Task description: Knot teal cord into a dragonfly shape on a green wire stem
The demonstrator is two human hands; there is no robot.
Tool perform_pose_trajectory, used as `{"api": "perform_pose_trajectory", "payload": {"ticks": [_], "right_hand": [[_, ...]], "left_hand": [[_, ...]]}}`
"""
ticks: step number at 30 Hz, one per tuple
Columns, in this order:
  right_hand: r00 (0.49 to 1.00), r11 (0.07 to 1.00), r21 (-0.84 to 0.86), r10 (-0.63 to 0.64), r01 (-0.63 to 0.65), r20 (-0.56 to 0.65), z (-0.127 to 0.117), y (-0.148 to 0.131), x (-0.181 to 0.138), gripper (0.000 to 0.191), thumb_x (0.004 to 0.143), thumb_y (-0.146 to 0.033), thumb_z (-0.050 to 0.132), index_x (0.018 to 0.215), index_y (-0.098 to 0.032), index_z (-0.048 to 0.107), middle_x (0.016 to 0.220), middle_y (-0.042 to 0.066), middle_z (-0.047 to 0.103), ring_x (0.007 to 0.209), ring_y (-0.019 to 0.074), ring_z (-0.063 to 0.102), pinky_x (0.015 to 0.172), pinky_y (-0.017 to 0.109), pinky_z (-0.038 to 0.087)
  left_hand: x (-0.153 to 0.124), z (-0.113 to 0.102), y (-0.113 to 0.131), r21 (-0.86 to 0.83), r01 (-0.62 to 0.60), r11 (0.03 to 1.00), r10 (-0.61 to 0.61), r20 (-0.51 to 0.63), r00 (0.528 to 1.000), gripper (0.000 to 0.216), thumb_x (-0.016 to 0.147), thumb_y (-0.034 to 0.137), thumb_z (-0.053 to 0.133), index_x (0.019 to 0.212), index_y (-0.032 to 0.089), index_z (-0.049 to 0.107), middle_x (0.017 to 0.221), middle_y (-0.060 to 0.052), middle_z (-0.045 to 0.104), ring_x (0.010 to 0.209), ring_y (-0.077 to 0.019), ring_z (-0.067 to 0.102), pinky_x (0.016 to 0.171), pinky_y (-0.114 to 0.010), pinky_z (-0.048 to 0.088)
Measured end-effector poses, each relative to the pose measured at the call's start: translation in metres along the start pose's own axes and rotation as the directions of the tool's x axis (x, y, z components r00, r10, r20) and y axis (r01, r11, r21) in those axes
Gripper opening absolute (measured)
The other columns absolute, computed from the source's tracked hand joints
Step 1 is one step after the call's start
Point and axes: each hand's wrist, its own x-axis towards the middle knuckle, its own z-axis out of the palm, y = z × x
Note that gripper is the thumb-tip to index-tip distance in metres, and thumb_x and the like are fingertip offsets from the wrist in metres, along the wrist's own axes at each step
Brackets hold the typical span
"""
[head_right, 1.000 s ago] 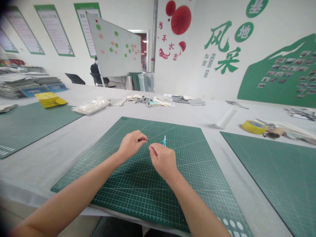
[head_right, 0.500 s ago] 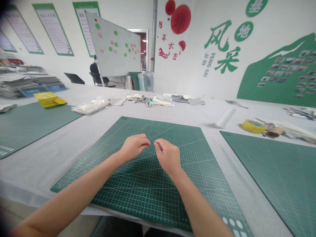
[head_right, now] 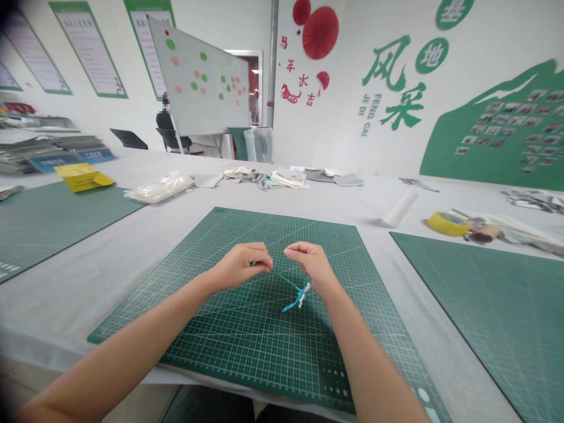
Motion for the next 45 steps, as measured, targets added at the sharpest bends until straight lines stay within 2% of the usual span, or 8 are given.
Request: {"api": "perform_pose_trajectory", "payload": {"ticks": [3,7,12,17,23,27,31,45], "right_hand": [[0.996,0.991,0.107,0.075,-0.079,0.047,0.001,0.003,0.002,0.027,0.059,-0.039,0.075,0.069,-0.018,0.063,0.04,-0.01,0.033,0.036,0.004,0.018,0.038,0.023,0.007],[0.992,0.989,0.099,0.102,-0.109,0.072,0.011,0.006,0.0,0.028,0.056,-0.039,0.075,0.068,-0.016,0.064,0.039,-0.01,0.034,0.036,0.0037,0.019,0.038,0.023,0.008],[0.999,0.999,0.023,0.04,-0.041,0.02,0.019,0.008,-0.003,0.021,0.061,-0.034,0.072,0.066,-0.016,0.064,0.047,-0.006,0.043,0.04,0.0051,0.026,0.041,0.023,0.016],[0.993,0.97,-0.211,-0.117,0.118,0.016,0.022,0.009,-0.005,0.011,0.068,-0.029,0.064,0.065,-0.018,0.065,0.054,-0.004,0.051,0.05,0.0094,0.039,0.052,0.024,0.029],[0.939,0.77,-0.548,-0.331,0.326,0.092,0.036,0.0,-0.023,0.018,0.08,-0.025,0.053,0.069,-0.021,0.066,0.051,-0.005,0.05,0.05,0.0109,0.043,0.054,0.024,0.03],[0.869,0.623,-0.636,-0.466,0.455,0.166,0.044,-0.004,-0.034,0.022,0.085,-0.021,0.047,0.072,-0.021,0.063,0.062,-0.003,0.06,0.058,0.0116,0.052,0.058,0.024,0.032],[0.825,0.574,-0.643,-0.539,0.507,0.169,0.044,-0.005,-0.038,0.021,0.088,-0.021,0.044,0.078,-0.021,0.063,0.073,-0.001,0.065,0.066,0.0126,0.057,0.063,0.023,0.036],[0.814,0.544,-0.701,-0.574,0.461,0.09,0.039,-0.006,-0.037,0.023,0.09,-0.026,0.043,0.088,-0.022,0.065,0.081,0.003,0.07,0.072,0.0162,0.061,0.066,0.025,0.038]], "left_hand": [[0.001,-0.001,0.003,-0.127,0.016,0.992,-0.019,-0.022,1.0,0.01,0.082,0.015,0.059,0.077,0.017,0.067,0.076,0.0,0.06,0.072,-0.0105,0.056,0.069,-0.023,0.043],[0.003,0.0,0.002,-0.209,0.047,0.977,-0.073,-0.123,0.99,0.006,0.079,0.016,0.063,0.075,0.017,0.067,0.073,0.0,0.059,0.072,-0.0115,0.056,0.068,-0.024,0.043],[0.005,0.003,-0.008,-0.185,0.159,0.97,-0.214,-0.329,0.92,0.003,0.078,0.019,0.064,0.075,0.018,0.065,0.072,0.001,0.058,0.068,-0.0109,0.054,0.062,-0.023,0.041],[0.004,0.004,-0.016,-0.146,0.263,0.954,-0.3,-0.432,0.85,0.002,0.076,0.016,0.064,0.076,0.018,0.065,0.074,0.001,0.062,0.07,-0.0111,0.056,0.066,-0.024,0.043],[0.003,0.005,-0.022,-0.081,0.354,0.932,-0.348,-0.479,0.806,0.003,0.076,0.017,0.064,0.075,0.019,0.065,0.072,0.002,0.062,0.069,-0.0115,0.057,0.066,-0.025,0.044],[0.001,0.005,-0.02,0.069,0.373,0.925,-0.301,-0.465,0.832,0.006,0.078,0.016,0.062,0.077,0.02,0.065,0.075,0.001,0.061,0.07,-0.0121,0.057,0.067,-0.025,0.044],[-0.001,0.005,-0.016,0.241,0.378,0.894,-0.261,-0.407,0.875,0.01,0.081,0.016,0.057,0.079,0.022,0.065,0.082,0.001,0.062,0.075,-0.0128,0.058,0.068,-0.025,0.043],[-0.003,0.009,-0.016,0.409,0.295,0.863,-0.19,-0.278,0.942,0.018,0.087,0.021,0.049,0.085,0.023,0.066,0.085,0.0,0.063,0.077,-0.014,0.059,0.062,-0.024,0.04]]}}
